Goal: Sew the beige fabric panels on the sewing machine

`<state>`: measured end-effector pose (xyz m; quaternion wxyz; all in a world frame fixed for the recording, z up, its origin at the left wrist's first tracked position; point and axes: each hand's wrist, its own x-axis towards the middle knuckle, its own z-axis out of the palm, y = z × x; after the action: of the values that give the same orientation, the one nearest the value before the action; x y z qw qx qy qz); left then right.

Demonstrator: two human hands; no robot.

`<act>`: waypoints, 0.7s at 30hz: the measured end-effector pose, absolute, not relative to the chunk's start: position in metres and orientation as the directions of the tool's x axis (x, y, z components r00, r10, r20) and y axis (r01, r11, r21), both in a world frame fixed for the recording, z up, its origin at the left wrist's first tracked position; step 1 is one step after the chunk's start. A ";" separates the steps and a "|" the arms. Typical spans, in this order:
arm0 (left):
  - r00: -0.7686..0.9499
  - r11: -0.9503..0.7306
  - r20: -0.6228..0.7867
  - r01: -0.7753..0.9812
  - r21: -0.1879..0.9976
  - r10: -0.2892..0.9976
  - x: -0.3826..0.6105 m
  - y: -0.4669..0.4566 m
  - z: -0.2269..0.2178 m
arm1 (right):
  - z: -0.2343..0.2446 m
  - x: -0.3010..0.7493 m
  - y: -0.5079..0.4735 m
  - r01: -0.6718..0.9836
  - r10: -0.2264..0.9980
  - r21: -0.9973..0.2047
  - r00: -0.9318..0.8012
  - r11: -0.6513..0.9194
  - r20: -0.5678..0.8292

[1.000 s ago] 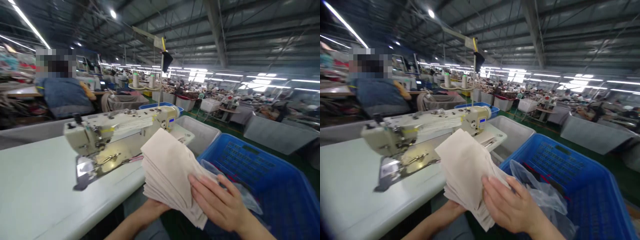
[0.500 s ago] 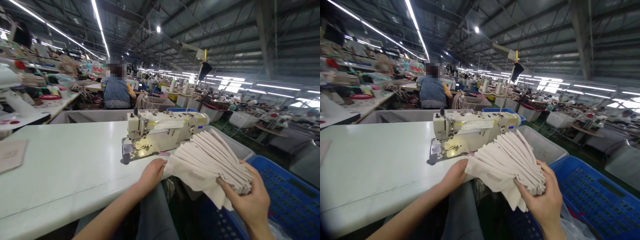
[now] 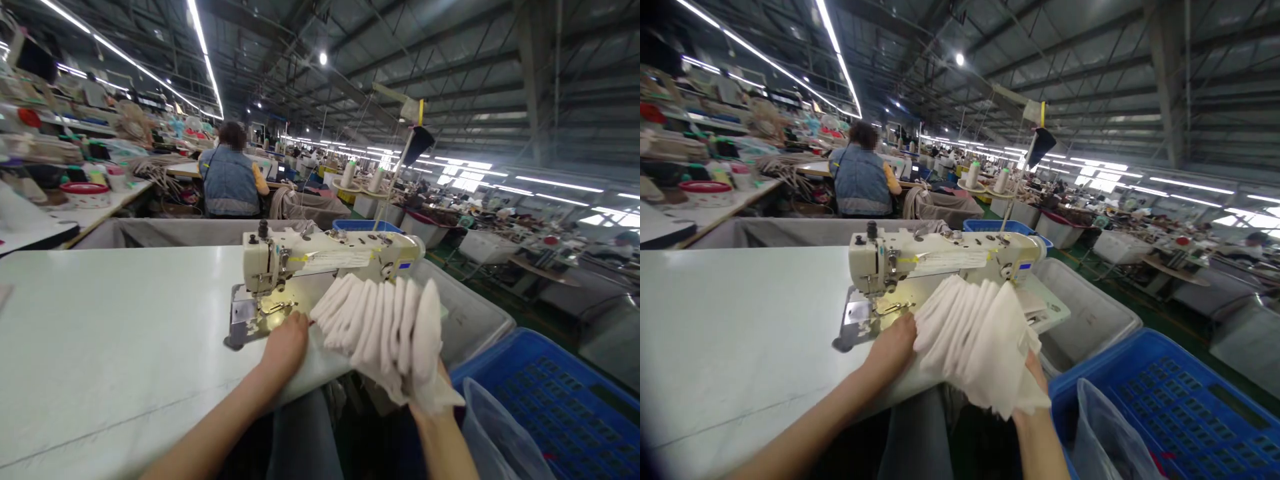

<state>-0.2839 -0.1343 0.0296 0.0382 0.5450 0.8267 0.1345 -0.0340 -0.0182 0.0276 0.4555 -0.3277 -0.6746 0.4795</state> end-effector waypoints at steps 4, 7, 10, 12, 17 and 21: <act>-0.542 0.508 -0.038 0.758 0.409 0.840 -0.295 -0.173 0.037 | 0.014 -0.086 -0.017 0.076 0.902 -0.997 -0.431 0.026 -0.009; -0.486 0.397 0.002 0.716 0.574 0.874 -0.287 -0.193 0.040 | 0.010 -0.100 -0.009 0.146 0.895 -0.984 -0.418 -0.105 -0.158; -0.407 0.190 0.189 0.725 0.662 0.894 -0.269 -0.199 0.048 | 0.011 -0.095 0.001 0.212 0.881 -0.962 -0.403 -0.174 -0.248; -0.339 0.039 0.362 0.774 0.633 0.868 -0.257 -0.193 0.059 | 0.013 -0.090 0.003 0.246 0.885 -0.954 -0.387 -0.173 -0.260; -0.054 -0.225 0.679 0.922 0.316 0.732 -0.244 -0.153 0.091 | 0.014 -0.087 -0.005 0.296 0.927 -0.952 -0.331 -0.075 -0.176; 0.043 -0.145 0.559 0.979 0.140 0.828 -0.246 -0.105 0.090 | 0.016 -0.084 0.000 0.365 0.963 -0.930 -0.261 0.037 -0.064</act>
<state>-0.2461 -0.1053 0.0902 -0.1417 0.7082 0.6381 0.2668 -0.0838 -0.0003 0.0159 0.3222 -0.5154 -0.6441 0.4644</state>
